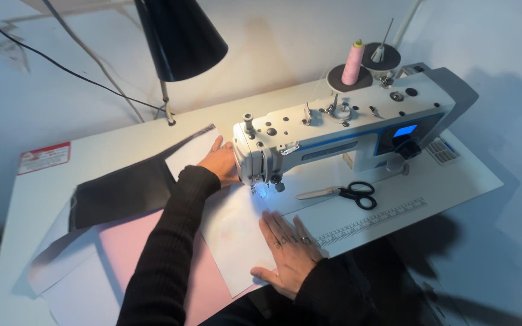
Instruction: Sewing and trimming material using an industrial sewing machine and scissors.
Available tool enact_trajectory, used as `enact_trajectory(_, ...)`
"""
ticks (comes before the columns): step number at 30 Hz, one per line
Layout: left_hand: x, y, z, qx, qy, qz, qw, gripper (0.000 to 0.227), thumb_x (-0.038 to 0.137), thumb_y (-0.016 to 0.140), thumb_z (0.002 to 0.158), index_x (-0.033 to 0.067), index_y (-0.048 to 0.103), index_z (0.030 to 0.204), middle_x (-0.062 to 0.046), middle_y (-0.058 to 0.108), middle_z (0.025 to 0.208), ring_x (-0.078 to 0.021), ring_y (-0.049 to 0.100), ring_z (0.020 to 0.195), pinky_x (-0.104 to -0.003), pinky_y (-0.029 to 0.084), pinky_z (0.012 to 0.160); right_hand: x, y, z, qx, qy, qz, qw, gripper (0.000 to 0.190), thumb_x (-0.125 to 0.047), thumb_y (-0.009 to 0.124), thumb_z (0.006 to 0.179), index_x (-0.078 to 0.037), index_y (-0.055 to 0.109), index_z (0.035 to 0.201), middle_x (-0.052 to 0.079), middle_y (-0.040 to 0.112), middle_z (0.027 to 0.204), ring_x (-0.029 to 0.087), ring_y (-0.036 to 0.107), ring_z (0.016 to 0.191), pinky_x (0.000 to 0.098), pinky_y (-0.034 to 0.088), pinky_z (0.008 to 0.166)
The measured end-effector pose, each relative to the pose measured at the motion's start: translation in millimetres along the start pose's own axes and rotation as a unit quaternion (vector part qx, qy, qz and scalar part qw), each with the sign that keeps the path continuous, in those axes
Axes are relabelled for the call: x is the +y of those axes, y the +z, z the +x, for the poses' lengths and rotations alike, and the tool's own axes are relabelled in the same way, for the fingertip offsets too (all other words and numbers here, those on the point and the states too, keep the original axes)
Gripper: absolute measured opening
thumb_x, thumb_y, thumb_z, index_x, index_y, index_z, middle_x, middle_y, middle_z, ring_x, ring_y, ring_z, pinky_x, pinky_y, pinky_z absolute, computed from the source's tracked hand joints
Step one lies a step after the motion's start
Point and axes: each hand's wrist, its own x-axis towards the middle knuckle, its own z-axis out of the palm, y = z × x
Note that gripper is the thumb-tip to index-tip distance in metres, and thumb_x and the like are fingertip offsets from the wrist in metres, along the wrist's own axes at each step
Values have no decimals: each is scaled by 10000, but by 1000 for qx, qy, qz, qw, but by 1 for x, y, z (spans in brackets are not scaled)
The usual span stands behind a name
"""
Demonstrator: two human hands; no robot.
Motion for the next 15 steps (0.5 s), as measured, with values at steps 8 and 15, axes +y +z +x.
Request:
enact_trajectory(8, -17, 7, 22, -46, 23, -119, 992, 840, 353, 869, 700, 204, 506, 1442, -138, 558, 1425, -328, 390, 1406, -661, 76, 1142, -12, -9, -1, -12, 10, 39, 999, 1091, -671, 585, 899, 49, 107, 1564, 225, 119, 1657, 361, 79, 1539, 567, 47, 1205)
enact_trajectory(15, -17, -15, 35, -60, 12, -104, 993, 621, 360, 777, 782, 171, 630, 1354, -150, 640, 1360, -368, 523, 1299, -505, 315, 1171, -15, -13, 11, -8, 24, 75, 997, 1103, -660, 589, 910, 87, 102, 1558, 255, 116, 1655, 399, 82, 1537, 564, 55, 1206)
